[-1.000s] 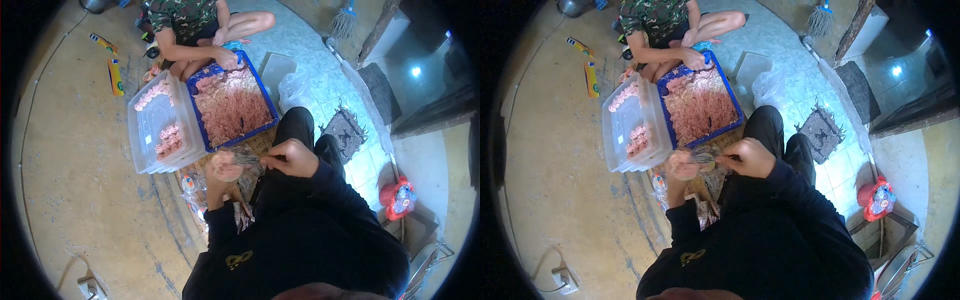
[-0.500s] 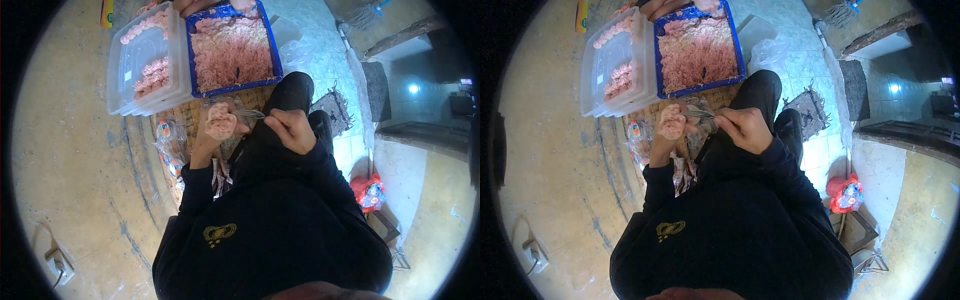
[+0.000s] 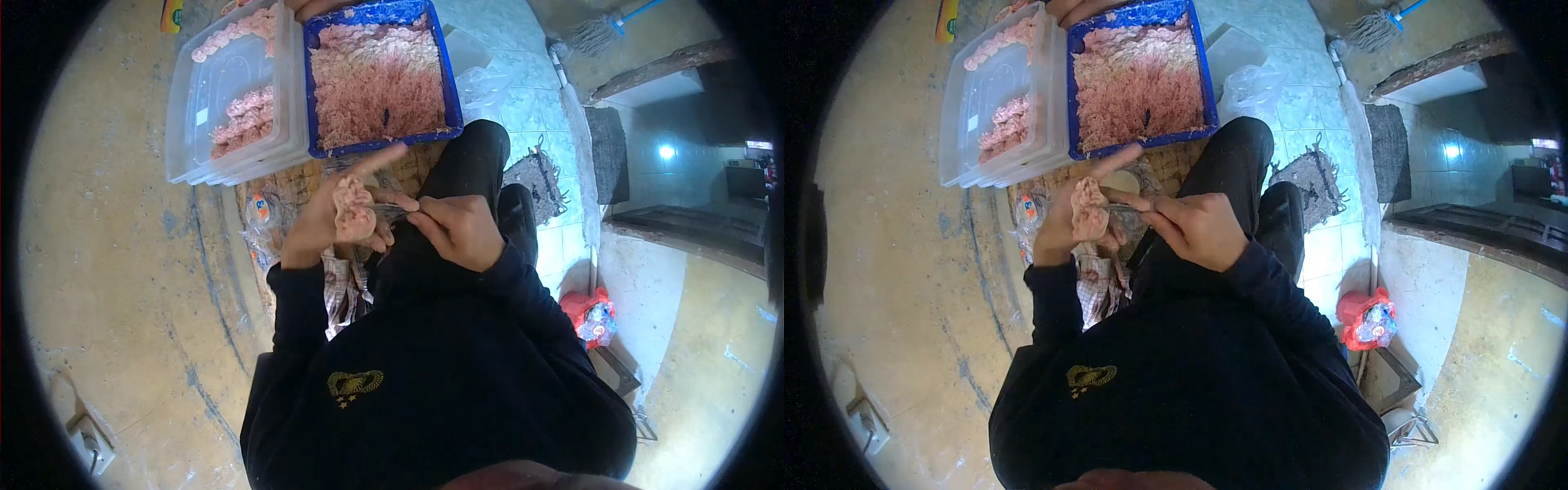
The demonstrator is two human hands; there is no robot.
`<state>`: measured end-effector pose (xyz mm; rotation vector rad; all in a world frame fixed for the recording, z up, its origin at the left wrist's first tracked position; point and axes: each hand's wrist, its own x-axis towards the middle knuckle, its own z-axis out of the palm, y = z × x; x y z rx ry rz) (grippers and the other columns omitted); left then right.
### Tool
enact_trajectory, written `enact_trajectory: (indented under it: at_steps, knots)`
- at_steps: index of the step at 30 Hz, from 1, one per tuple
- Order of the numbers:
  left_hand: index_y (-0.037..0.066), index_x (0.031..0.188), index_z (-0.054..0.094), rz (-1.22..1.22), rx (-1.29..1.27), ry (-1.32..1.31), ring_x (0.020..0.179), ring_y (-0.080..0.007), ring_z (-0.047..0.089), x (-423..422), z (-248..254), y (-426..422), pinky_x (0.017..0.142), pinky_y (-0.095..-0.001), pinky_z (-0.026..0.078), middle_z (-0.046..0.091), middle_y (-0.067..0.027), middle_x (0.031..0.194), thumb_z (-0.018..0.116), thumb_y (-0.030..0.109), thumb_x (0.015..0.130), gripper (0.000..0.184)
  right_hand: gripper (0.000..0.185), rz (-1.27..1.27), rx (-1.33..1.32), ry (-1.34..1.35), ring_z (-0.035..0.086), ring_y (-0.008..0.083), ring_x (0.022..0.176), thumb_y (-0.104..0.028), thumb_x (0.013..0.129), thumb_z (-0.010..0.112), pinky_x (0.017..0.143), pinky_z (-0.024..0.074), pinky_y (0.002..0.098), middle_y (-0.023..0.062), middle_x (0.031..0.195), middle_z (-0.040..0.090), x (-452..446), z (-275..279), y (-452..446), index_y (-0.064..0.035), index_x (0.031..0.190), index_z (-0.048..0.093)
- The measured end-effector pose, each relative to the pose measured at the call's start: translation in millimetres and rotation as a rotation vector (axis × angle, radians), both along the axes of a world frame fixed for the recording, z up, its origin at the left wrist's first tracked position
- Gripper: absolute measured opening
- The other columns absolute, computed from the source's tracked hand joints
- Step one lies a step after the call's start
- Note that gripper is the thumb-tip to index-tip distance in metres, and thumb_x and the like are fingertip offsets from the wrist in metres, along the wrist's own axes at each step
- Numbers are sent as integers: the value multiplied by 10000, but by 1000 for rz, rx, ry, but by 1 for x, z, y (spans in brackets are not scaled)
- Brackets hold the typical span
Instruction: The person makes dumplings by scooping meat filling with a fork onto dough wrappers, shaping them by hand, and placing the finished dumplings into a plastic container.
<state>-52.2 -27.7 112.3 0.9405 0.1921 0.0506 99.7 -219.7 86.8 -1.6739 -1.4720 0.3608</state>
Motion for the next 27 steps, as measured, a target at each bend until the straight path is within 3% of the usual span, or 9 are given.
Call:
enact_trajectory:
  at_steps: [2, 6, 9, 12, 17, 20, 22, 25, 27]
  knots:
    - [3, 1472, 502, -70, 93, 55, 902, -192, 724, 1, -33, 8, 759, -298, 613, 704, -213, 1199, 888, -6, 709, 856, 137, -35, -123, -104, 631, 359, 586, -163, 956, 677, 544, 481, 447, 154, 636, 603, -5, -13, 3, -32, 915, 670]
    - [-19, 1171, 638, 416, 61, -77, 939, -208, 719, 3, -52, -5, 784, -297, 605, 712, -201, 1151, 894, 32, 723, 519, 139, -218, -80, -32, 631, 375, 598, -150, 974, 656, 549, 474, 462, 176, 628, 584, 1, 7, -6, -26, 914, 639]
    - [4, 1057, 630, 426, 169, -154, 958, -211, 715, 15, -45, -17, 782, -301, 602, 711, -194, 1135, 904, 14, 709, 443, 200, -89, -101, 191, 570, 374, 596, -73, 1011, 555, 573, 444, 394, 192, 674, 511, -2, 4, -12, 9, 829, 563]
    - [15, 1132, 630, 468, 487, -268, 965, -210, 713, 34, -53, -37, 782, -314, 601, 710, -197, 1128, 910, -13, 692, 522, 162, -60, -68, 263, 627, 409, 658, -138, 982, 639, 574, 467, 459, 202, 722, 591, -7, -17, -7, -9, 894, 598]
    - [0, 1298, 586, 210, 266, -120, 937, -181, 710, 27, -8, -26, 752, -301, 594, 715, -154, 1069, 914, -15, 683, 697, 158, -108, -122, 68, 620, 400, 622, -143, 972, 648, 563, 467, 470, 184, 666, 585, 10, 9, -18, -26, 874, 607]
    - [-10, 1355, 566, -61, 180, -75, 906, -164, 709, 28, -34, 3, 730, -274, 587, 712, -125, 1045, 889, 0, 709, 722, 204, -30, -114, 82, 626, 390, 611, -163, 972, 657, 543, 464, 469, 180, 644, 588, 1, -4, -17, -35, 828, 590]
    - [-11, 1362, 568, -165, 225, -8, 888, -157, 708, 32, -60, 1, 720, -260, 584, 710, -116, 1043, 872, 18, 730, 702, 214, -188, -242, -122, 618, 395, 608, -119, 970, 661, 524, 432, 461, 195, 658, 577, 3, -8, -9, -24, 801, 570]
    - [32, 1145, 674, 330, -76, 57, 720, -120, 639, 46, -97, -14, 630, -238, 528, 677, -52, 936, 888, 170, 754, 467, 196, -358, -137, -22, 611, 403, 594, -125, 965, 668, 517, 431, 471, 191, 647, 580, 11, 4, -18, -35, 815, 581]
    - [31, 1112, 668, 445, 97, -58, 725, -109, 624, 50, -98, -25, 638, -235, 515, 663, -42, 915, 917, 208, 731, 488, 211, -309, -120, -9, 622, 401, 612, -156, 970, 665, 530, 450, 471, 188, 661, 594, 7, 4, -25, -41, 816, 579]
